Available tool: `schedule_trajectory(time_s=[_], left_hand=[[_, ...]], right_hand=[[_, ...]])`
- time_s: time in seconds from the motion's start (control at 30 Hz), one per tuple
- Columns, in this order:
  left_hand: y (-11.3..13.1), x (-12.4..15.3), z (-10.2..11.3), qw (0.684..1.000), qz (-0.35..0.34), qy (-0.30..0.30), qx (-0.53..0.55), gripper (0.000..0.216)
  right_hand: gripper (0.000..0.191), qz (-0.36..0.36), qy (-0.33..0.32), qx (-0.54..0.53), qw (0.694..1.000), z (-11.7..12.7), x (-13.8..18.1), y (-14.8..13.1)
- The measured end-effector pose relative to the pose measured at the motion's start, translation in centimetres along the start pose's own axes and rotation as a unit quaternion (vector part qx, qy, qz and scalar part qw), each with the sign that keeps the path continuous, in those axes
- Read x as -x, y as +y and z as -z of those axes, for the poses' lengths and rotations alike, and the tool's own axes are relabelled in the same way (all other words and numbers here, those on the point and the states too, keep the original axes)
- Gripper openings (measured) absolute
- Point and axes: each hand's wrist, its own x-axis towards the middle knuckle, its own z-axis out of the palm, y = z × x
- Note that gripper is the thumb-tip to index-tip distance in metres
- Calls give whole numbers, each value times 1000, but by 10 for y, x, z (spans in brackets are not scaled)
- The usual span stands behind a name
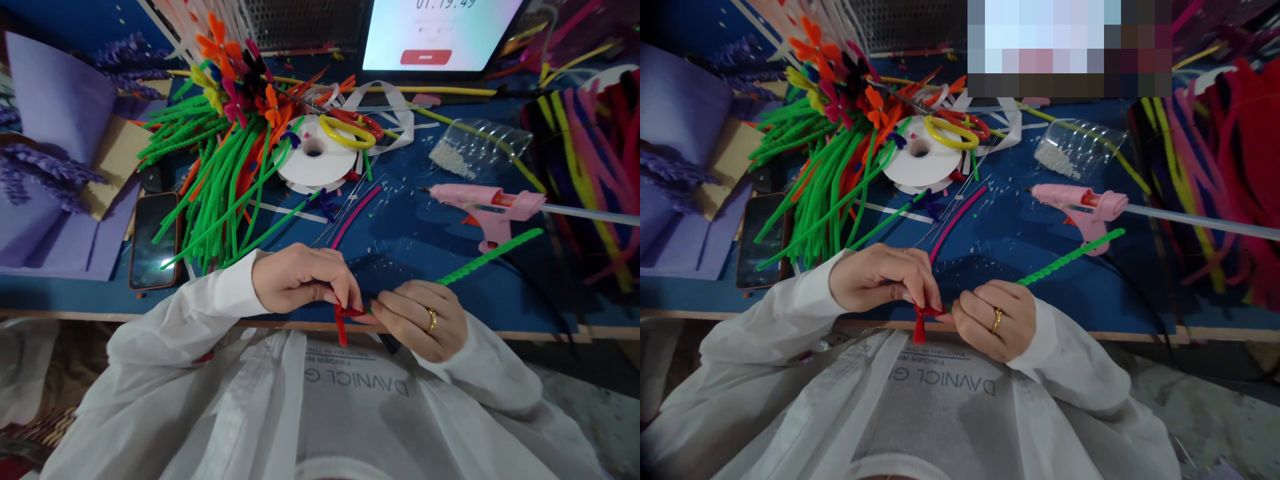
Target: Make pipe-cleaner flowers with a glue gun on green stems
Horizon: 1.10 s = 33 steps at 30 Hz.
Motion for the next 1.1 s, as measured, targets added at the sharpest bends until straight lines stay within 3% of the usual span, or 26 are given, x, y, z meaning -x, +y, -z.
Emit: schedule_trajectory(time_s=[0.83,1.1], left_hand=[[-1,-3,2,997,40,-4,68,14],[1,-2,-4,993,61,54,88,26]], right_hand=[[10,1,-1,-8,1000,1,0,-1],[14,-41,40,-30,998,-4,-2,-2]])
